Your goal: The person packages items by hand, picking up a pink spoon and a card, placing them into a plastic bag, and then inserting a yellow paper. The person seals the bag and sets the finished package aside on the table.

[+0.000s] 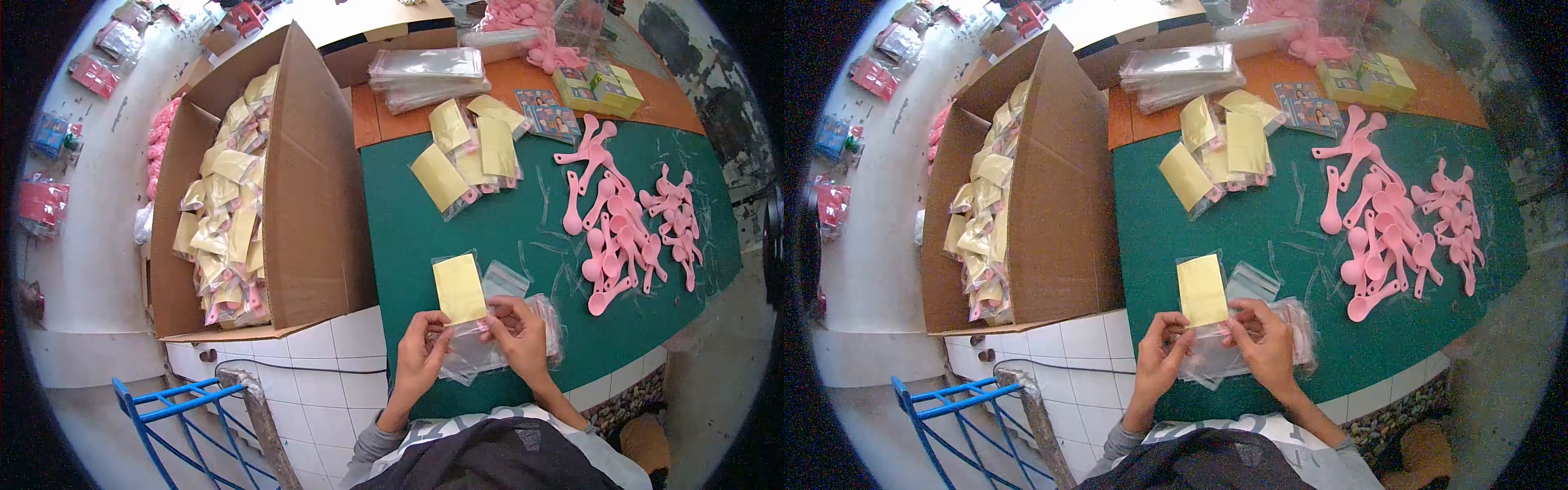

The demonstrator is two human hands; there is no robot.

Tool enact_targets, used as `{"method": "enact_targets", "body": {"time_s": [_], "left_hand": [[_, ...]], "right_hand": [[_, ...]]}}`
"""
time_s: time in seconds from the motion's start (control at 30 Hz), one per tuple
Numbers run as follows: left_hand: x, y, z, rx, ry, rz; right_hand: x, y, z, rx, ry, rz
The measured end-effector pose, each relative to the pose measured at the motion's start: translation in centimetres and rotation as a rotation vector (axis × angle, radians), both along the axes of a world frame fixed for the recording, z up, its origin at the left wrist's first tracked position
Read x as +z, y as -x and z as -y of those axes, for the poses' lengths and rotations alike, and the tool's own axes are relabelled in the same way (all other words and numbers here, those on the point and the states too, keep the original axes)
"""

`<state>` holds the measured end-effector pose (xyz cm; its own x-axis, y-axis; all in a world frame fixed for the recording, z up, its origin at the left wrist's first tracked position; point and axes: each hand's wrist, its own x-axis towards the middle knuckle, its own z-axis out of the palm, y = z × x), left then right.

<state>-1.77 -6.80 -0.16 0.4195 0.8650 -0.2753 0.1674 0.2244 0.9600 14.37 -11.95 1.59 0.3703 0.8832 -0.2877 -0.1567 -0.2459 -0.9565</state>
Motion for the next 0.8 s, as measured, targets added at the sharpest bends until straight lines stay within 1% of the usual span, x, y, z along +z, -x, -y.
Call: {"method": "enact_targets", "body": {"time_s": [0.17,0.23,0.3,0.33,0.37,0.4,0.47,0.53,0.57,0.67,0.7,0.73,0.77,0.8], "left_hand": [[1.1,0.1,-0.2,-0.068,-0.037,-0.036],[1.2,0.4,-0.5,-0.106,-0.102,-0.045],[2.0,0.6,-1.1,-0.150,-0.150,-0.033],[3.5,0.7,-2.0,-0.177,-0.165,-0.019],[4.7,0.8,-2.9,-0.202,-0.181,-0.006],[5.3,1.0,-4.1,-0.216,-0.320,-0.044],[7.8,0.5,-6.6,-0.233,-0.416,-0.129],[8.0,-0.7,-9.3,-0.201,-0.511,-0.068],[7.3,-1.8,-10.5,-0.115,-0.686,-0.064],[5.3,-3.5,-11.0,0.023,-1.081,-0.531],[5.1,-4.1,-9.6,-0.071,-0.879,-0.444],[3.6,-4.5,-8.2,-0.208,-0.809,-0.480],[3.3,-4.9,-6.6,-0.316,-0.828,-0.596],[2.6,-5.3,-5.5,-0.336,-0.826,-0.585]], "right_hand": [[-0.6,-0.2,0.2,0.064,-0.006,0.100],[-0.5,-0.4,0.1,0.095,-0.028,0.170],[1.2,-1.9,0.3,0.096,-0.074,0.478],[2.0,-2.9,0.5,0.102,-0.098,0.631],[2.0,-4.7,1.0,0.058,-0.087,0.791],[2.0,-7.0,1.9,0.012,-0.079,0.952],[2.0,-11.3,4.0,-0.082,0.080,1.295],[1.9,-14.8,6.5,-0.028,0.245,1.493],[1.8,-15.6,7.5,-0.020,0.276,1.495],[1.0,-16.8,9.3,-0.018,0.337,1.505],[0.7,-17.0,9.5,-0.034,0.340,1.512],[0.5,-16.9,9.7,-0.047,0.345,1.516],[0.9,-16.8,9.7,-0.032,0.387,1.440],[1.8,-16.8,9.6,-0.012,0.426,1.364]]}}
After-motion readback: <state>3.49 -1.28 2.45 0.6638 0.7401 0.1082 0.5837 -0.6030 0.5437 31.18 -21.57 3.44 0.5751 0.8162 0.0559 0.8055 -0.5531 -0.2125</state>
